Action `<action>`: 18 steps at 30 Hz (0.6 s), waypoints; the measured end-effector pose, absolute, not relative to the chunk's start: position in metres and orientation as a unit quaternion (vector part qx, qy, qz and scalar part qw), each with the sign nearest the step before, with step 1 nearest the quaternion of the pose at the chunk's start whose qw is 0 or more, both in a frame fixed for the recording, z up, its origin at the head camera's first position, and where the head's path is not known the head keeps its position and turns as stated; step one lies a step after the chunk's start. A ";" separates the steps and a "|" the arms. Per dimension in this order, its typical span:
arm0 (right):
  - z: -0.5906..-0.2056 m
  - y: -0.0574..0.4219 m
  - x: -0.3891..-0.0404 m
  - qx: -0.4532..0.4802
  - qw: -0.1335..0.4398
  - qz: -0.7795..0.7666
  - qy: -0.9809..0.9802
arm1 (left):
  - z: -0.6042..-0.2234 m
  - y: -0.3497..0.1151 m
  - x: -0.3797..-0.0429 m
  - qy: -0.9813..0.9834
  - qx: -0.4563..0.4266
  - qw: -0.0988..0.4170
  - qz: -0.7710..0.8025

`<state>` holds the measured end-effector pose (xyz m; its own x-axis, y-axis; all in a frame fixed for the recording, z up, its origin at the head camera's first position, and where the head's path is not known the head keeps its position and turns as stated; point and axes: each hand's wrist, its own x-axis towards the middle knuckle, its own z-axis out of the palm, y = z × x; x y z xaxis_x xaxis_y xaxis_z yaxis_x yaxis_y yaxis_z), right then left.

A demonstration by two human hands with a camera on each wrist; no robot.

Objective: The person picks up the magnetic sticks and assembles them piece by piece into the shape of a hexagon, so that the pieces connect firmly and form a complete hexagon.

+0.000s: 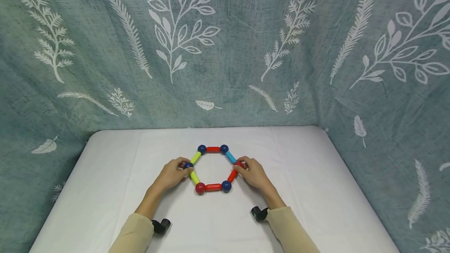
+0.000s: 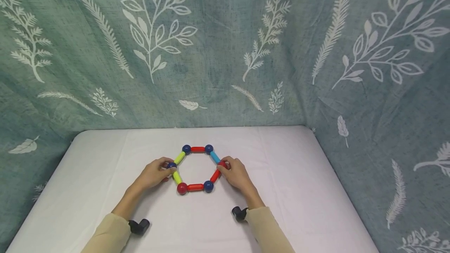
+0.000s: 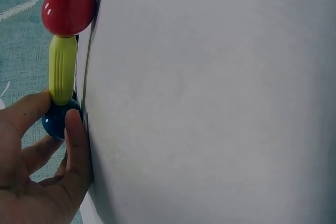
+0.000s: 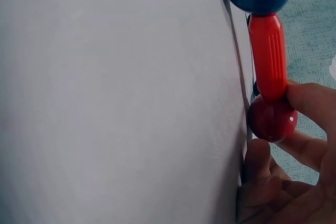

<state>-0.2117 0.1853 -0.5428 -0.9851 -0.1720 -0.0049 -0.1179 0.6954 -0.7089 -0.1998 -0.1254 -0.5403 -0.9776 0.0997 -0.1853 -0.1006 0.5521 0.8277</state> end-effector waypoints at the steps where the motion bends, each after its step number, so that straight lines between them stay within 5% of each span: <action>1: -0.542 0.185 -0.212 -0.079 0.034 -0.382 0.920 | -0.540 -0.125 -0.200 0.875 -0.001 0.106 0.473; 18: -0.533 0.195 -0.207 -0.030 0.054 -0.415 0.908 | -0.530 -0.131 -0.191 0.896 -0.002 0.067 0.438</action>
<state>-0.2071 0.1946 -0.5327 -0.9924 -0.0994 -0.0724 -0.0103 0.6540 -0.7564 -0.1909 -0.1308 -0.5298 -0.9909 0.0547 -0.1229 -0.0635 0.6155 0.7855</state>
